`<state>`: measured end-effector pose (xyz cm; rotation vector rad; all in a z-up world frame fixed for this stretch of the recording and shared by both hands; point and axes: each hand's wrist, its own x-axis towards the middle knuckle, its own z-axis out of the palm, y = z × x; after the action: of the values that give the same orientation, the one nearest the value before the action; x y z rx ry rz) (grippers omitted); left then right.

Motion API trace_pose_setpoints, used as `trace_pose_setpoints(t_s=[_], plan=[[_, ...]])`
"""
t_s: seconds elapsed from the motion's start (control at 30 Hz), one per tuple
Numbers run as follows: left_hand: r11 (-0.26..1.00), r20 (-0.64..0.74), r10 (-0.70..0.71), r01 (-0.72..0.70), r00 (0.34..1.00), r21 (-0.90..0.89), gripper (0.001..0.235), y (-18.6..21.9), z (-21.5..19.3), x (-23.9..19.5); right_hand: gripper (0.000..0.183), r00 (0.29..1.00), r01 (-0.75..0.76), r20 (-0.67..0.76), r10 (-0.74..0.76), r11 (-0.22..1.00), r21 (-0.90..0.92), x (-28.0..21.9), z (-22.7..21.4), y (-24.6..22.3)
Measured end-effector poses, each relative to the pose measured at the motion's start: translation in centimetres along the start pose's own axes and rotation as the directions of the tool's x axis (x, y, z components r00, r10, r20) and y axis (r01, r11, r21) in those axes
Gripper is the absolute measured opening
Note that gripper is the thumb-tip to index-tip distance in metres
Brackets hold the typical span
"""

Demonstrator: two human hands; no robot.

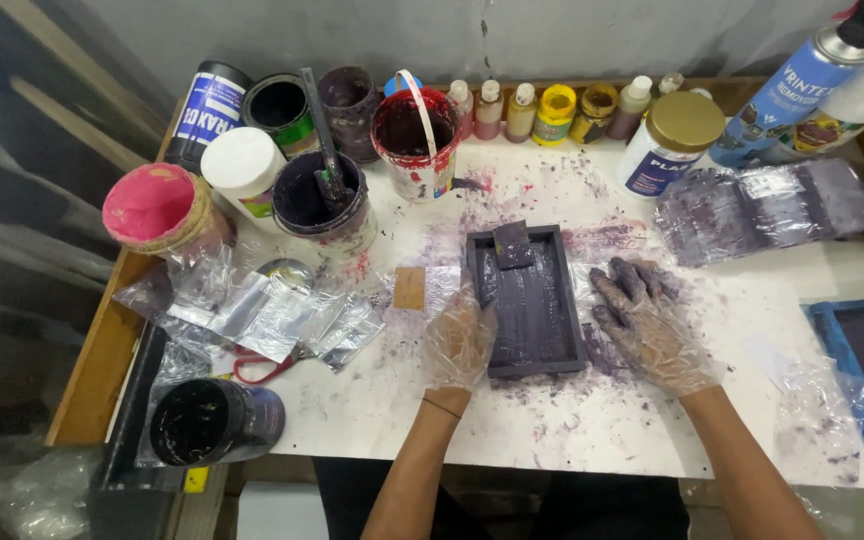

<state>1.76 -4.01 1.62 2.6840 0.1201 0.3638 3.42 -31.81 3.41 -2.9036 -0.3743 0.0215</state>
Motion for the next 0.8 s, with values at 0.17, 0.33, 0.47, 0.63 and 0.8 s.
trace_pose_setpoints(t_s=[0.17,0.33,0.47,0.63,0.8], plan=[[0.983,0.337,-0.157,0.180,0.928,-0.039,0.077,4.4,-7.9,1.5,0.055,1.000,0.004,-0.014,-0.004,1.000,0.005,0.3,1.3,0.9],[0.990,0.441,-0.007,-0.056,0.898,0.128,0.098,5.3,-10.3,-0.4,0.057,0.998,0.021,-0.057,-0.021,1.000,-0.002,0.3,1.4,1.0],[0.976,0.451,0.139,-0.198,0.882,0.086,0.112,4.0,-9.5,-2.0,0.063,0.988,0.036,-0.152,-0.023,0.996,0.083,0.3,0.1,-0.3],[0.908,0.248,0.230,-0.299,0.941,0.294,0.110,1.1,-4.0,-3.4,0.023,0.781,0.255,-0.497,-0.378,0.920,-0.298,3.0,-2.5,1.9],[0.970,0.524,0.088,-0.192,0.847,0.149,0.112,4.5,-10.3,-1.6,0.023,0.772,0.336,-0.469,-0.430,0.901,-0.275,7.9,-5.0,-5.3]])
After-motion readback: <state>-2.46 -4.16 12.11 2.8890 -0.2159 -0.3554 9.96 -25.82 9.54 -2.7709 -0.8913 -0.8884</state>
